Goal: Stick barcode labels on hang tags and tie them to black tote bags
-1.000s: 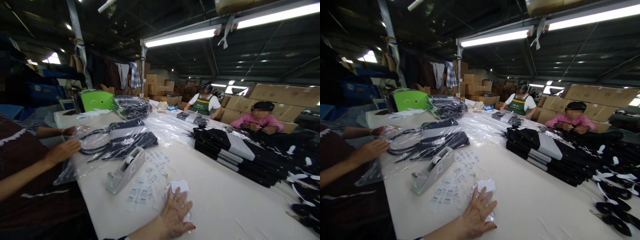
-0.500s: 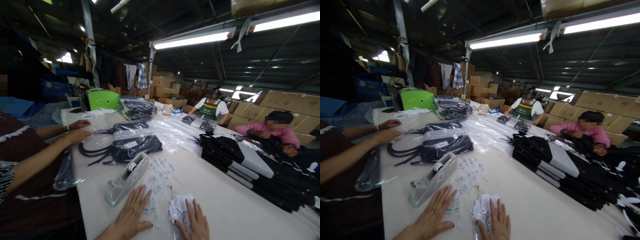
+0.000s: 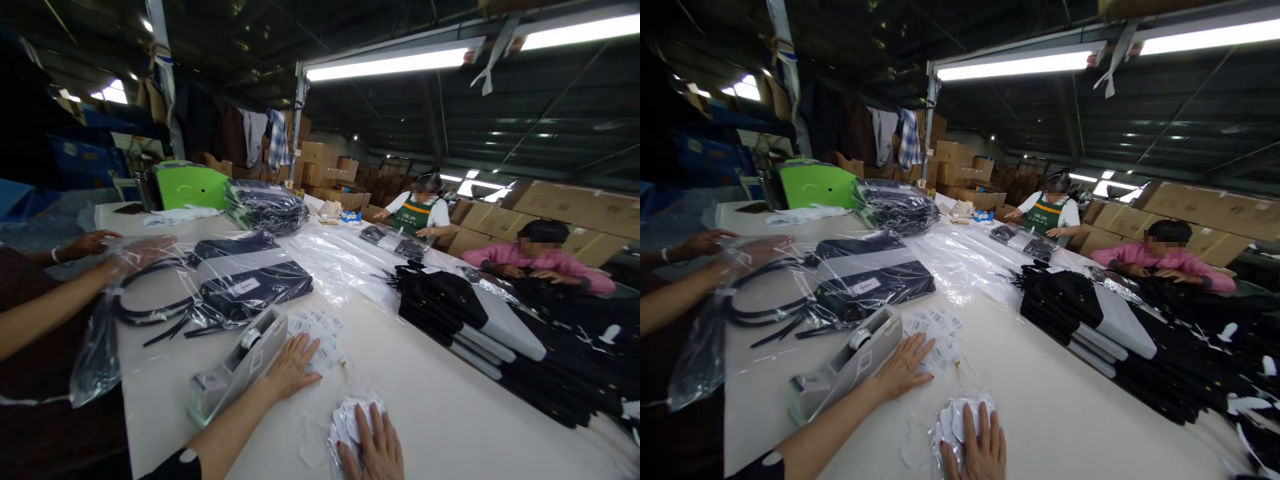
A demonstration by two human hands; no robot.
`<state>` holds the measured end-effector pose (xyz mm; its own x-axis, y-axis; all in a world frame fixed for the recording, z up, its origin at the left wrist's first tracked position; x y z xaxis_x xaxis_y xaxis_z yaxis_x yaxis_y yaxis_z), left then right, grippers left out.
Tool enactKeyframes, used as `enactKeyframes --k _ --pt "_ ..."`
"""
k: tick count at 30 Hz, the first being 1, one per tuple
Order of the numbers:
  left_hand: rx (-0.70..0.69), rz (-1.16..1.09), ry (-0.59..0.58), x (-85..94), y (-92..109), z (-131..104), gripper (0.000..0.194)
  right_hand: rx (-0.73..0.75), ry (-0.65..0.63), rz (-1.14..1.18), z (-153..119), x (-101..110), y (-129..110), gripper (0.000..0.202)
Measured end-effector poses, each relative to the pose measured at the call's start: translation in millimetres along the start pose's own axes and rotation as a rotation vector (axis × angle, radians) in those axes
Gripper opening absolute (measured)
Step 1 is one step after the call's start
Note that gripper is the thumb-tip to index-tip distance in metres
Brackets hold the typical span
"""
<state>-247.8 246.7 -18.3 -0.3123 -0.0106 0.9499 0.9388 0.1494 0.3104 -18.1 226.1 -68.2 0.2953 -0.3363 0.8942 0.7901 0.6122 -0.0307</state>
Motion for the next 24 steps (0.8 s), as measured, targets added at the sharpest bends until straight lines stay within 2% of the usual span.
enactKeyframes --k 6,9,12,16,18,21,24 --pt "-0.006 -0.007 0.026 2.0 9 42 0.068 0.025 0.049 0.077 -2 3 -7 0.055" --pt "-0.010 -0.016 0.035 5.5 13 55 0.067 0.036 0.069 0.095 -3 3 -7 0.056" --pt "-0.006 -0.027 0.065 10.6 15 56 0.066 -0.023 0.095 0.176 -7 2 11 0.052" --pt "-0.013 -0.046 0.162 14.3 12 40 0.060 -0.125 0.049 0.237 -8 0 30 0.039" --pt "0.005 -0.064 0.196 11.8 7 31 0.058 -0.208 0.023 0.279 -2 0 23 0.047" --pt "0.026 -0.096 0.243 8.4 -1 22 0.058 -0.378 0.040 0.371 10 2 -4 0.066" --pt "-0.013 -0.121 0.320 13.7 -3 20 0.054 -0.378 0.077 0.444 24 3 -42 0.065"
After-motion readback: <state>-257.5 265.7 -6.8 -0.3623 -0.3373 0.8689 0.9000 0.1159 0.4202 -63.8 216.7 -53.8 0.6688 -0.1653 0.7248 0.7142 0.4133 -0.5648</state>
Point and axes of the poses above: each hand's wrist, its own z-axis towards the middle knuckle, its own x-axis out of the back of the hand, y = z × x, the point moved 5 cm from there along z, towards the middle knuckle, and after that the axes turned 8 degrees about x, right-handed, at the moved point
